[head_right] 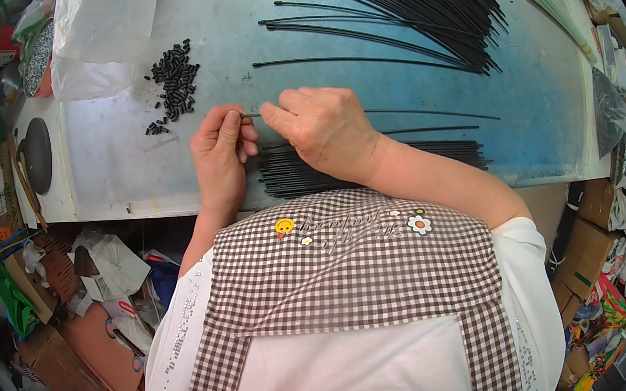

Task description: The person attaches small caps onto the ends of thin rods by hand and places the finished rods into a pile on the table.

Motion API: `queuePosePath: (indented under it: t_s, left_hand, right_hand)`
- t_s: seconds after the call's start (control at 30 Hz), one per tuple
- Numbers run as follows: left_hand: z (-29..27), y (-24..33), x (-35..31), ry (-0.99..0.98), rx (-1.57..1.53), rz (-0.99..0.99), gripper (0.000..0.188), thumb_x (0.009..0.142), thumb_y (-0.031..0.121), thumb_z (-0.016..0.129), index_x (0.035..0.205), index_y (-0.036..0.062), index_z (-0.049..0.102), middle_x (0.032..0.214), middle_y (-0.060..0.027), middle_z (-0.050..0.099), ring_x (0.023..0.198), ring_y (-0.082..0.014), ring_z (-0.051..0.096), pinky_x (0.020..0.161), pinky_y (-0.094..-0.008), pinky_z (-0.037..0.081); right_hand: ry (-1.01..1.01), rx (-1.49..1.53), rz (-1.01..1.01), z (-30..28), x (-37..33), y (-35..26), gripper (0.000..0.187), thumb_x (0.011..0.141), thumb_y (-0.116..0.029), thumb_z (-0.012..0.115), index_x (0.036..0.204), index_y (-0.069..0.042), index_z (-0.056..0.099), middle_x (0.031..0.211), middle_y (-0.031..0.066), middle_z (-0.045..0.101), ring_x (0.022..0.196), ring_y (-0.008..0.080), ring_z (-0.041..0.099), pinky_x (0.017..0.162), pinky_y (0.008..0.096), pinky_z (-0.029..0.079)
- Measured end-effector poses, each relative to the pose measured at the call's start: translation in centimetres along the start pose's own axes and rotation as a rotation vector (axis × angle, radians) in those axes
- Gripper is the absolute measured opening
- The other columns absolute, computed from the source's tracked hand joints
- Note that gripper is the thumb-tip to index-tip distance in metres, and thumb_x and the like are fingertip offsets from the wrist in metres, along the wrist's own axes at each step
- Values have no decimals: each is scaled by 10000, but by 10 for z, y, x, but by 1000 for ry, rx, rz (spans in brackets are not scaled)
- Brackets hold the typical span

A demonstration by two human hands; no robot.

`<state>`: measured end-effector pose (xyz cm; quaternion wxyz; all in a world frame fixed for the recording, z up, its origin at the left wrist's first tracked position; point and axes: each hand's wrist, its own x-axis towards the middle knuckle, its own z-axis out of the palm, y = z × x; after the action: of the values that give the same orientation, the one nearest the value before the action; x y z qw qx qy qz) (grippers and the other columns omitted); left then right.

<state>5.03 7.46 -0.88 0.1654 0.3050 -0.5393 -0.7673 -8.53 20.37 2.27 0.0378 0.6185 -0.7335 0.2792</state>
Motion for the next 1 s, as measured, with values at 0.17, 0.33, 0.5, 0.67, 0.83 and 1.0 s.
queuePosePath:
  t_s: [0.17, 0.33, 0.5, 0.67, 0.83, 1.0]
  left_hand:
    - [4, -12, -6, -28, 259, 183, 119, 1000, 118, 565, 1005, 19, 629, 780, -45, 646, 615, -93, 580, 535, -227, 412]
    - [-4, -7, 1, 206, 671, 448, 77, 928, 91, 635, 983, 37, 631, 884, -80, 637, 660, -190, 604, 588, -325, 464]
    - [-51, 11, 20, 443, 1074, 554, 99, 856, 60, 672, 945, 75, 632, 916, -93, 598, 742, -295, 611, 652, -396, 490]
    - [-59, 10, 24, 372, 1188, 550, 110, 837, 47, 675, 927, 86, 624, 900, -96, 581, 756, -327, 602, 659, -405, 493]
    - [-56, 9, 30, 326, 1181, 601, 88, 853, 41, 659, 929, 63, 618, 901, -94, 610, 746, -280, 625, 644, -379, 496]
    - [-31, 13, 10, 248, 705, 463, 41, 890, 32, 632, 930, 33, 625, 900, -84, 654, 770, -189, 645, 626, -328, 495]
  right_hand:
    - [-75, 206, 59, 6, -8, 6, 194, 792, -41, 691, 983, -78, 685, 683, 43, 576, 541, 220, 582, 464, 354, 462]
    - [-11, 143, 101, -8, -6, 8, 209, 776, -79, 733, 975, -67, 668, 806, 52, 615, 699, 234, 602, 608, 371, 472]
    - [-227, 41, 68, -15, -17, 4, 202, 768, -115, 753, 916, -65, 625, 874, 60, 593, 851, 252, 582, 748, 376, 440]
    - [-360, 114, 10, -3, -27, 3, 182, 774, -98, 740, 870, -66, 589, 828, 59, 554, 828, 251, 566, 752, 374, 434]
    - [-394, 177, 52, -8, -21, 4, 164, 786, -84, 726, 885, -71, 595, 847, 60, 559, 852, 250, 563, 765, 378, 430]
    - [-123, 259, 112, -11, -15, 7, 157, 802, -31, 703, 939, -72, 636, 807, 83, 577, 748, 251, 599, 660, 365, 473]
